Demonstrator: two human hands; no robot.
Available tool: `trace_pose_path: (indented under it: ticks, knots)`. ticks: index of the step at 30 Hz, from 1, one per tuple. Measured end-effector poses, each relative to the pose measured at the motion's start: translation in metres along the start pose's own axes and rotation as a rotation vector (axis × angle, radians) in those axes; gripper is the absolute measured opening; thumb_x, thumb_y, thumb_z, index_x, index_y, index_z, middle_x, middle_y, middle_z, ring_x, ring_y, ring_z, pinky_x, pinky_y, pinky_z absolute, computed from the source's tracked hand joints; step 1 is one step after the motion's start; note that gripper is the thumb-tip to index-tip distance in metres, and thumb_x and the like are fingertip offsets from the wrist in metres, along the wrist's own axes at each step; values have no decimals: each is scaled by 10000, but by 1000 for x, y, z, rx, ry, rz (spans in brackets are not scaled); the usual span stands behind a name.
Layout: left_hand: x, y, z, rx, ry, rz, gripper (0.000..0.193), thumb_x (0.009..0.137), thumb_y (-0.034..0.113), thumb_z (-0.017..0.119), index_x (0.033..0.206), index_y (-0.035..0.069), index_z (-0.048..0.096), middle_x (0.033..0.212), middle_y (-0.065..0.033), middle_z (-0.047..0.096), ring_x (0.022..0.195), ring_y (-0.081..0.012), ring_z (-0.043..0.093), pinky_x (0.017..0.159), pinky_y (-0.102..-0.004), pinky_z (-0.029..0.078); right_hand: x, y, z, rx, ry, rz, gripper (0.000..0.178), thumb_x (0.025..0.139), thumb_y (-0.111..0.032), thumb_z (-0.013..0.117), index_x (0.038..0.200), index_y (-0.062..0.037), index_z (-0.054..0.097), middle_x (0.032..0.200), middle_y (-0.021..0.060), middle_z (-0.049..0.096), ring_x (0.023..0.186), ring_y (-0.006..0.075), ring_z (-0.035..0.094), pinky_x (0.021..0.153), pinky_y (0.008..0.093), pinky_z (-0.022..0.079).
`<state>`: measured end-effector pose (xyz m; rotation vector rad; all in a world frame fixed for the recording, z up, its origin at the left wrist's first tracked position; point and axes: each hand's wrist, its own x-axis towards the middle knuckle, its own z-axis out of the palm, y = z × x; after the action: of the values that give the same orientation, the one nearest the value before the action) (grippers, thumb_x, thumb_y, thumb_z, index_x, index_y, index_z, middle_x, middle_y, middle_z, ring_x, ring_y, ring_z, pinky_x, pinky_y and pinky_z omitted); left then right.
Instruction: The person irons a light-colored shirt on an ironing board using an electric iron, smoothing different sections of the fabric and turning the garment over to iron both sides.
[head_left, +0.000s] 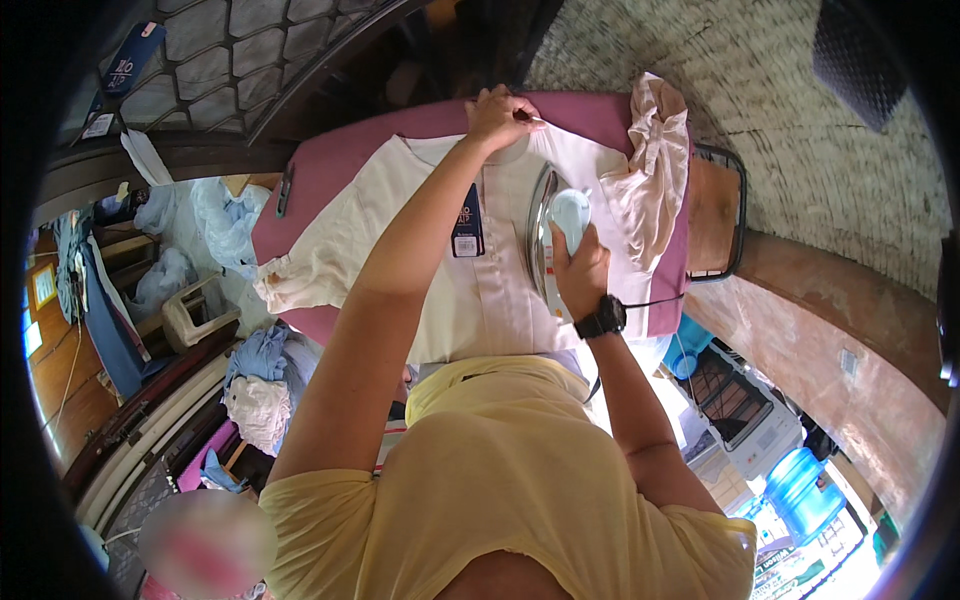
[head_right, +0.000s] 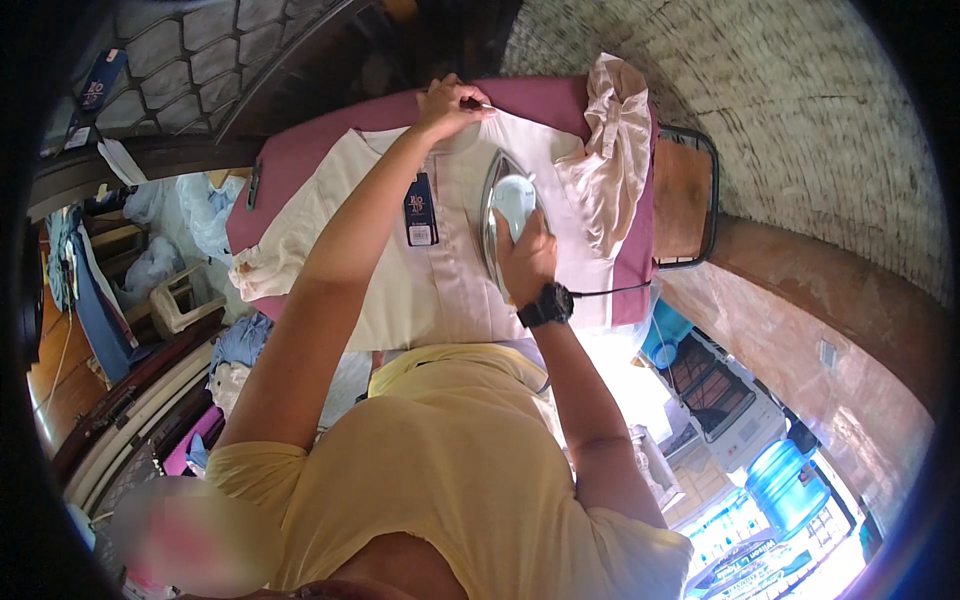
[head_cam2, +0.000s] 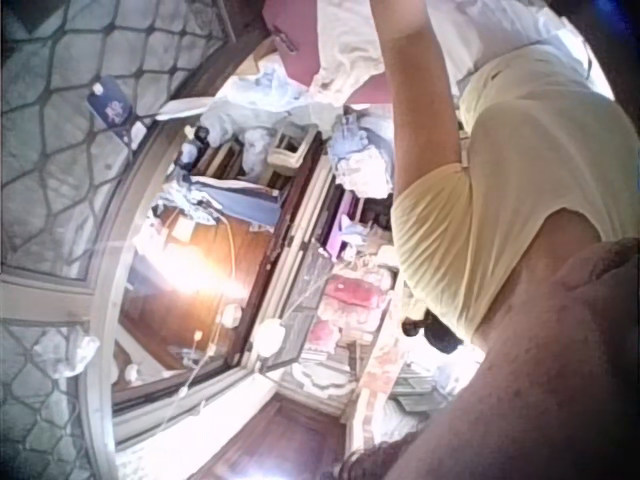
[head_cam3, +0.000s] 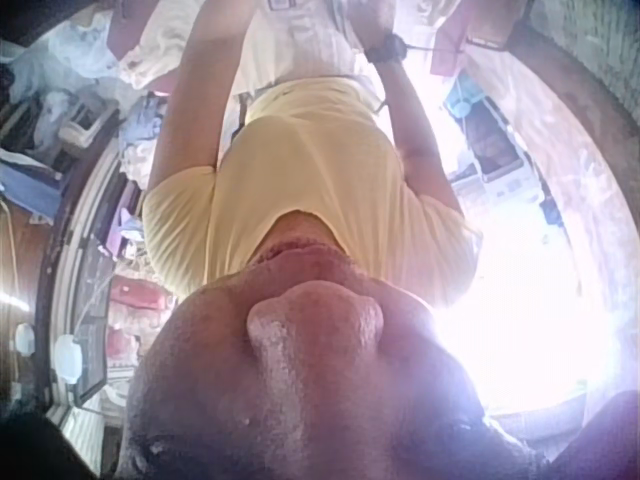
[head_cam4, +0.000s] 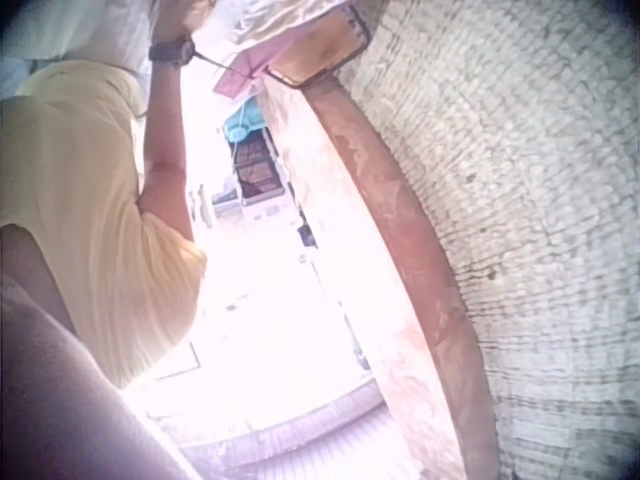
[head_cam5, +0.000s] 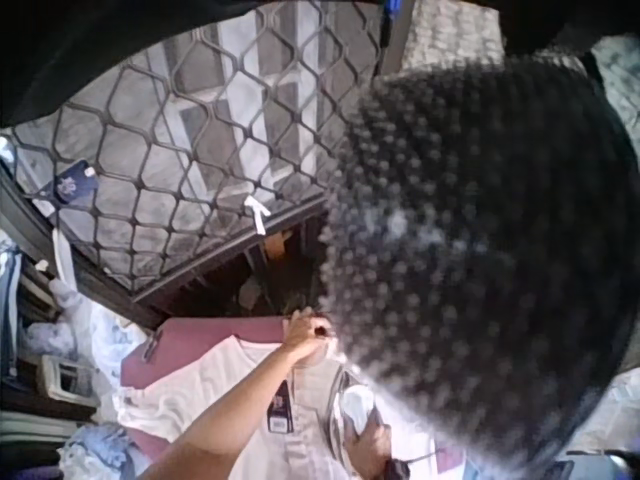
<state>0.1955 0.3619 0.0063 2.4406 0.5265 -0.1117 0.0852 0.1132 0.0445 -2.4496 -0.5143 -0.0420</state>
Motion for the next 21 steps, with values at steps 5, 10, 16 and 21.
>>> trace_pose_path:
  ticks: [5,10,16,21]
  knots:
    - [9,-11,7,-11,29,32,261,819,568,651,988,386,732,1043,17,576,1127,-245,493,1014,-511,308,67,-18,9,-50,-26,15,455,886,-393,668,889,50,566,671,269,626,609,460,624,569,515,512]
    - [17,-18,7,-76,-28,-12,336,965,554,427,1108,385,681,1110,2,583,1182,-237,478,1037,-541,281,70,-18,8,75,-83,46,393,906,-327,667,844,51,579,644,253,620,613,435,642,537,483,506]
    - [13,-11,2,-20,-98,60,463,975,602,322,1128,345,675,1217,-4,570,1232,-272,445,1023,-558,296,90,-26,2,128,-82,62,390,900,-308,673,814,61,581,651,260,621,631,446,644,545,482,509]
    - [17,-10,3,45,-99,-36,497,981,597,304,1129,309,680,1276,-11,550,1230,-290,438,1021,-550,305,66,-17,9,84,-4,-41,387,888,-306,681,810,59,580,682,283,624,650,456,642,544,490,510]
